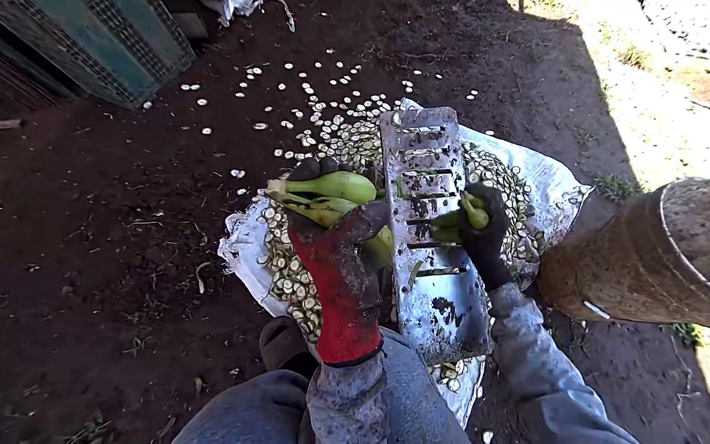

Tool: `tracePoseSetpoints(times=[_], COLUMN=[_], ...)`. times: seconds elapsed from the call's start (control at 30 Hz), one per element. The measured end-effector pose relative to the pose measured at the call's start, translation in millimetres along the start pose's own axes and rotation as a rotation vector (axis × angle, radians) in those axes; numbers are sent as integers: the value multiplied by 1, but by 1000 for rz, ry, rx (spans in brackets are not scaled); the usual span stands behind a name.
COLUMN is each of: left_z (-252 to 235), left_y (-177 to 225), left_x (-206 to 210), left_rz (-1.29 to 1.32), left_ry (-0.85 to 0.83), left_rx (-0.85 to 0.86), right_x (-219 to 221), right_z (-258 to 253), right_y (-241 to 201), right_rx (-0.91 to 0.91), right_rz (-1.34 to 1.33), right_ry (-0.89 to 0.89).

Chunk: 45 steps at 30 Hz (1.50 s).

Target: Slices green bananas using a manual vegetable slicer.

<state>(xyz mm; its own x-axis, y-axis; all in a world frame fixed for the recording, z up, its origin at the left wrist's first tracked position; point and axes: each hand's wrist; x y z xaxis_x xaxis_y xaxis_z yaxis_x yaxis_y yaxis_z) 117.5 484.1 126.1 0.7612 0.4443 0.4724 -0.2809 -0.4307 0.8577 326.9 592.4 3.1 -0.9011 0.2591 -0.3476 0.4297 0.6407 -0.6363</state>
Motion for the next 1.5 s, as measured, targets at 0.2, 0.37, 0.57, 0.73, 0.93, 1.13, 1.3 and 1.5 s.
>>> tracePoseSetpoints(times=[0.2, 0.37, 0.57, 0.73, 0.93, 1.13, 1.3, 1.5], left_z=[-5, -5, -9, -16, -15, -17, -14, -16], left_y=[-2, -9, -5, -4, -10, -13, -13, -12], left_x=[-8, -7, -12, -15, -13, -17, -19, -32], left_rz=[73, 26, 56, 58, -9, -53, -108, -83], left_ry=[73, 31, 49, 90, 104, 138, 147, 166], left_rx=[26, -17, -4, -3, -42, -65, -50, -14], right_x=[-37, 54, 14, -17, 72, 73, 66, -39], right_z=[89, -62, 16, 96, -68, -86, -61, 118], right_y=[-32, 45, 1, -40, 47, -2, -15, -58], right_rx=[-25, -186, -119, -82, -153, 19, -108, -190], right_rz=[-82, 120, -60, -165, 3, 348, 405, 212], right_ry=[53, 49, -37, -81, -133, -234, -271, -170])
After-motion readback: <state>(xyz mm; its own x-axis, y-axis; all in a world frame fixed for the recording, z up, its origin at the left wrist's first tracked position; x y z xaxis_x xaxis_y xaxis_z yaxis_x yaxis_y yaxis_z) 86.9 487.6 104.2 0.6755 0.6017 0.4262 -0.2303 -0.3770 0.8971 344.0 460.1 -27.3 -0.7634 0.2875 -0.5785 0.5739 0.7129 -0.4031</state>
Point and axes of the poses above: each hand's wrist, its own z-axis away from the middle knuckle, its own x-axis out of the palm, y = z × x, and after that the axes turned 3 degrees about -z, right-handed
